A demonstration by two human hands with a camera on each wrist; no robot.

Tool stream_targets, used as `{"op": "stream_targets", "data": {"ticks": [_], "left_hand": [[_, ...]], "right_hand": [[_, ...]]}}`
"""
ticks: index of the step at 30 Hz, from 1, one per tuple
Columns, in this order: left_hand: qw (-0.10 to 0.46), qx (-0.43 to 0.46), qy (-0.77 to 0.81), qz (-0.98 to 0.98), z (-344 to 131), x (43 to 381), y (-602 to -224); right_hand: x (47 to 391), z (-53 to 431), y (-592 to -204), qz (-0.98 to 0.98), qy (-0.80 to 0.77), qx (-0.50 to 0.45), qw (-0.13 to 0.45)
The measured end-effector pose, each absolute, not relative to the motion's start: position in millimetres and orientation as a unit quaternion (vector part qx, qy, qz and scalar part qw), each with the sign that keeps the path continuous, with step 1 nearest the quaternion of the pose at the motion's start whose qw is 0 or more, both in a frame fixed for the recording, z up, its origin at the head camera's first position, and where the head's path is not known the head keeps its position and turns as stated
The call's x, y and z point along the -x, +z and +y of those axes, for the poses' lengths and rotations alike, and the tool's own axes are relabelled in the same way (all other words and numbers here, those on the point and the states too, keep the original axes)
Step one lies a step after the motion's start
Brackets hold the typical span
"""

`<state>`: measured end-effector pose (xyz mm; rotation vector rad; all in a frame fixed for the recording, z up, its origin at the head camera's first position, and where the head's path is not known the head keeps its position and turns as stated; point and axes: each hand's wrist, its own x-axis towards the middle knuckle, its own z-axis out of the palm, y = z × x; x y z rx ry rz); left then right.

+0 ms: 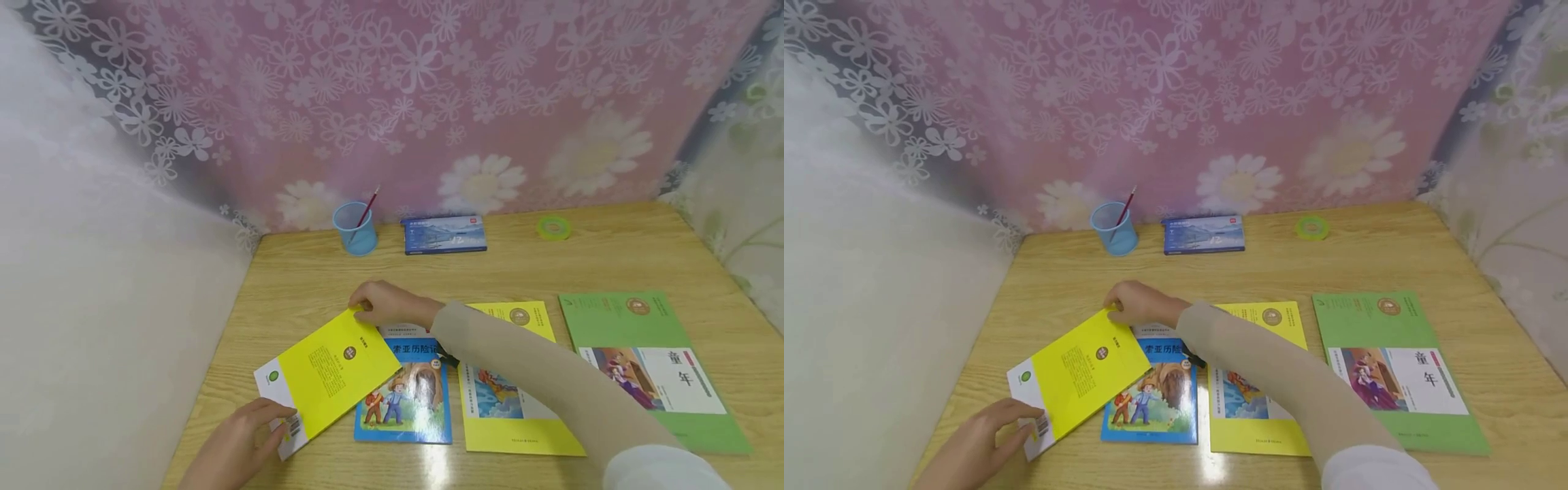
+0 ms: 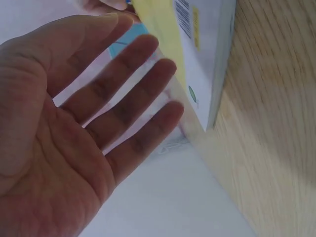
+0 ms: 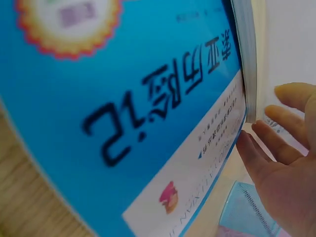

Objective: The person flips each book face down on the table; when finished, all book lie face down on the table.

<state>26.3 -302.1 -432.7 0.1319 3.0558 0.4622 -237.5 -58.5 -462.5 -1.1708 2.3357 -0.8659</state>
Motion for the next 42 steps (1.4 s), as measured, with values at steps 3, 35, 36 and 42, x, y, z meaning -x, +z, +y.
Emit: {"op": "stream_targets", "data": {"ticks": [3,35,36,42], "left_hand": [[0.004,-0.053,0.141,0.989,-311.0,-19.6,-436.7],[0.105,0.019,0.142,0.984,-363.2,42.5,-459.3],[0.105,0.020,0.142,0.984,-362.5,42.3,-459.6],[0.096,0.022,0.140,0.985,-359.5,38.8,-460.8]], "right_hand": [[231.0,-53.3,-460.7,0.825,-0.290,0.449,0.181],[117.4,44.4,-462.3,0.779,-0.098,0.606,0.126],[117.1,44.9,-463.0,0.779,-0.094,0.607,0.125],[120.8,44.1,-466.7,0.780,-0.078,0.613,0.096]]}}
